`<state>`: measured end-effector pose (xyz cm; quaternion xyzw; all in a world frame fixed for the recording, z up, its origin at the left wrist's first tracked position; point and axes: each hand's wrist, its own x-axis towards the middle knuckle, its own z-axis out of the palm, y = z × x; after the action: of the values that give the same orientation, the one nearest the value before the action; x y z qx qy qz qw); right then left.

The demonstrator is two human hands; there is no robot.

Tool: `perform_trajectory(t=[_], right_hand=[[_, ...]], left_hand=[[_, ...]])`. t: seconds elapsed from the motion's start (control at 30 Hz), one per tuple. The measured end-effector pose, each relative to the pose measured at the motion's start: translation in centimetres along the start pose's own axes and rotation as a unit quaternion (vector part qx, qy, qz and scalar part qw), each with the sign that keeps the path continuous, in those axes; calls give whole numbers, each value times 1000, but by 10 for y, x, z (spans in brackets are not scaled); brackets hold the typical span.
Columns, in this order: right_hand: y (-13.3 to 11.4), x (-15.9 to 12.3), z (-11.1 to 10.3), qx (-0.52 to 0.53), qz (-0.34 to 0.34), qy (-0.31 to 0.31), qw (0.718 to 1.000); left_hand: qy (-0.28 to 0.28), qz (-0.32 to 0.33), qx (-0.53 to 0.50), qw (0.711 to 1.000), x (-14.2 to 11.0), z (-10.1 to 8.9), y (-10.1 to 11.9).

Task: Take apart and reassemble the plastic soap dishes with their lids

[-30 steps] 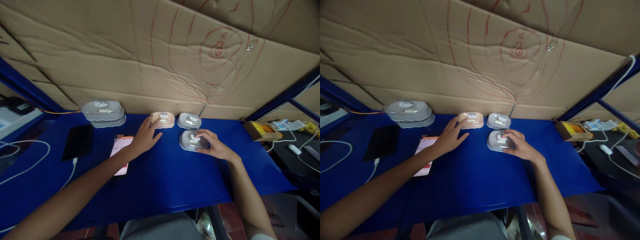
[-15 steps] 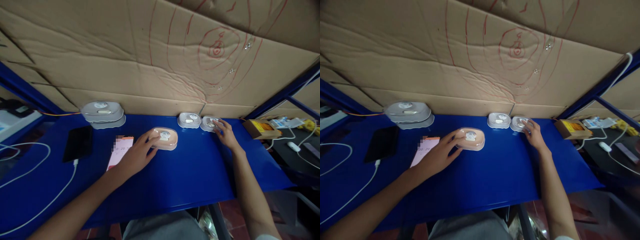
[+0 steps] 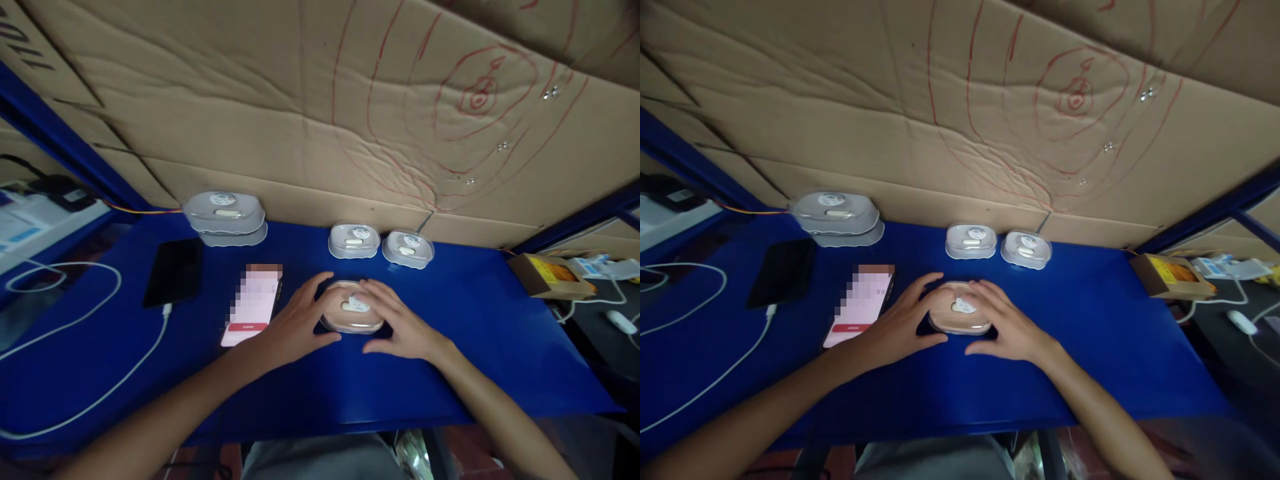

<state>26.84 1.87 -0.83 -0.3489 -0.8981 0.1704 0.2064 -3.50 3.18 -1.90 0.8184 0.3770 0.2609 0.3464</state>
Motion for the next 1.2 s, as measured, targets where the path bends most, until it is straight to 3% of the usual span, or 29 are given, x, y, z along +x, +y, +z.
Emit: perform_trajectory(t=[0.07, 0.17, 0.27, 0.4, 0.47, 0.53, 0.67, 0.83, 1.03, 1.2], right_hand=[[-8, 2, 7, 24, -18, -16, 999], [1, -2, 6, 45, 13, 18, 999], [19, -7, 2, -13, 77, 58, 995], [32, -9, 0, -99, 137, 64, 984], [28, -9, 0, -107, 122, 76, 984], [17, -7, 1, -89, 60, 76, 991], [-11, 0, 6, -33, -47, 18, 998], [-17, 4, 9, -9, -38, 25, 999], [-5, -4, -3, -54, -31, 50, 997], [-9, -5, -11, -89, -49, 102, 990]], left_hand=[[-25, 8, -3, 1000, -1, 0, -3], [-54, 18, 7, 998, -3, -3, -3], [-73, -3, 22, 997, -7, -8, -1], [-104, -25, 20, 994, -10, -14, 1], [-101, -26, 15, 994, -10, -15, 2], [-90, -24, 9, 996, -9, -16, 4], [-53, -39, -13, 998, -5, -15, 10], [-49, -49, 45, 997, 1, -9, 11], [-134, -107, 124, 977, -2, -18, 13], [-107, -126, 33, 986, -3, -27, 20]])
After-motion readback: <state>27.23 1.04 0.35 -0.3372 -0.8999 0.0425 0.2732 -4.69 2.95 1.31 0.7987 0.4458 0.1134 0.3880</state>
